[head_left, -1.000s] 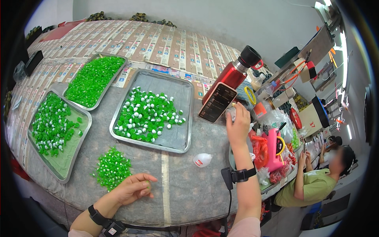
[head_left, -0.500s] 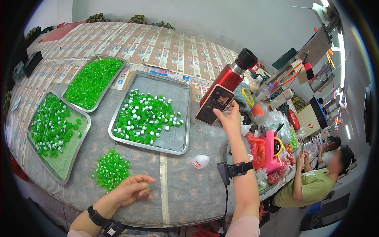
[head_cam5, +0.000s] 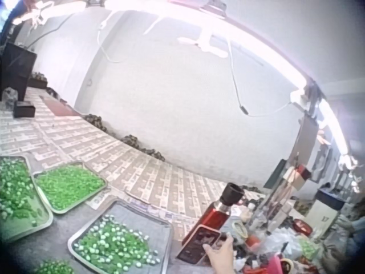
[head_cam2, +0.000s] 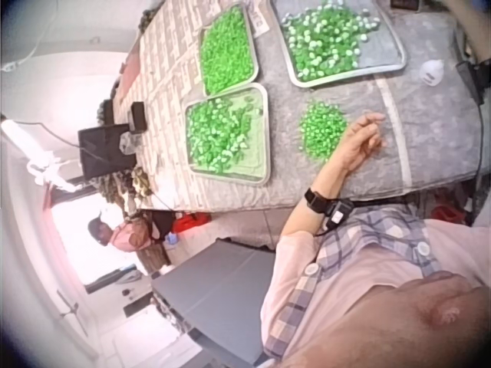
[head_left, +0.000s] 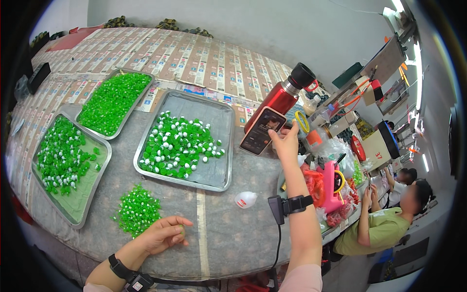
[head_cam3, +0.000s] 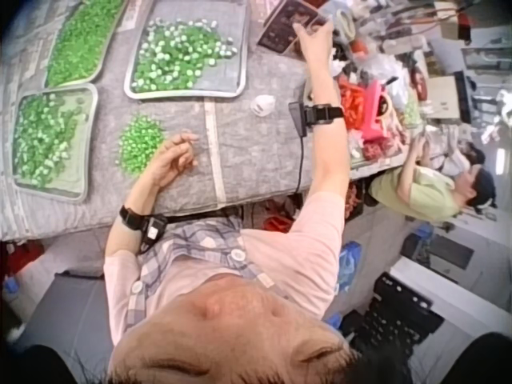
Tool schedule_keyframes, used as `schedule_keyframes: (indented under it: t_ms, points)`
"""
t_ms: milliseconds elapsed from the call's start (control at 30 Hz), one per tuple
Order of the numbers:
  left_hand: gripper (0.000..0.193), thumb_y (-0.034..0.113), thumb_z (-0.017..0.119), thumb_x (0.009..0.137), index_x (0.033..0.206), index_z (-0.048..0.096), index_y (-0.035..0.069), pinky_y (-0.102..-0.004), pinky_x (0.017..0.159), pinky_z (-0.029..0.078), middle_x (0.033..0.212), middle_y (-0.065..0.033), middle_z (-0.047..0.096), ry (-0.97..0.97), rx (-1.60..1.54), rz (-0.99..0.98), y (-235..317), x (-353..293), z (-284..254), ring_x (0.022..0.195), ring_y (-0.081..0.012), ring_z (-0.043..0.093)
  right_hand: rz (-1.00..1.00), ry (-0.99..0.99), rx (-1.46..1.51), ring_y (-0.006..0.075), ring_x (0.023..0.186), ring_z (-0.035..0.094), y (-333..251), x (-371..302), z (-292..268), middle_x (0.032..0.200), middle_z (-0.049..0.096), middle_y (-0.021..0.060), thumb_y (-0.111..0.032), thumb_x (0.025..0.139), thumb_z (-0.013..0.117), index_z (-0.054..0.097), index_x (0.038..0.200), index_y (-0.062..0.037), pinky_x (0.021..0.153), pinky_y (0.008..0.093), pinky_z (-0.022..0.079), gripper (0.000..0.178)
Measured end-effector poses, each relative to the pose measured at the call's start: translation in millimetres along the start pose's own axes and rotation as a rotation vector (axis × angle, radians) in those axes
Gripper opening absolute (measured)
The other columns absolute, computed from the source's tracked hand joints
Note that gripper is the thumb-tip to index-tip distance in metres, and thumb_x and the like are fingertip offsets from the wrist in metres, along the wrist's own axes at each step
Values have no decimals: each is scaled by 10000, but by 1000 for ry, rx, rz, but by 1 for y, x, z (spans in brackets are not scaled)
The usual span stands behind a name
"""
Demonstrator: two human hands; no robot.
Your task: Assembling small green and white plastic parts for toys and applying adhesive from a bottle.
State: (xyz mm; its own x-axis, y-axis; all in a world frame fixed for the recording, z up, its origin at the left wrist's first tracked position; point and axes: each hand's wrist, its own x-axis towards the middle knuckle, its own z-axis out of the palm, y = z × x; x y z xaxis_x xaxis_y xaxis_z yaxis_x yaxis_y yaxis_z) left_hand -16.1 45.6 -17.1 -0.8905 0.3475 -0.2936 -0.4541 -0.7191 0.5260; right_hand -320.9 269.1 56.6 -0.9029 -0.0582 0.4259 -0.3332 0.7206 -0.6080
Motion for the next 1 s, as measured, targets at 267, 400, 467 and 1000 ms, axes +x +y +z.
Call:
schedule_keyframes:
  t_ms: [267, 400, 467, 1000]
  points:
    - [254, 117, 473, 838, 1067, 472, 8, -299, 745, 442, 621, 27, 420, -67, 33, -12, 2, -3, 0, 582, -63, 426, 157, -71, 187, 195, 686, 564, 0, 14, -17, 830, 546, 102, -133, 746, 569, 155, 1262, 47, 630, 287, 437, 686]
    - [254, 112, 462, 840, 1071, 473, 6, -280, 736, 439, 622, 32, 421, -68, 56, -10, 2, -5, -2, 581, -54, 426, 460, -214, 400, 221, 948, 495, -39, 13, -35, 1148, 431, 138, -167, 787, 524, 87, 1319, -73, 734, 372, 411, 695]
    - [252, 106, 458, 837, 1068, 477, 7, -270, 726, 437, 623, 35, 421, -69, 64, -3, 2, -6, -2, 578, -50, 424, 496, -196, 421, 238, 977, 482, -52, 15, -40, 1171, 414, 149, -172, 782, 530, 91, 1315, -69, 768, 393, 394, 698]
    - [234, 92, 463, 807, 1021, 528, 26, -221, 644, 423, 625, 49, 431, -57, 102, 105, -2, -12, -4, 543, -31, 399, 532, 44, 812, 224, 753, 586, -33, 46, 30, 839, 614, 99, -158, 686, 680, 572, 930, -37, 694, 379, 440, 292]
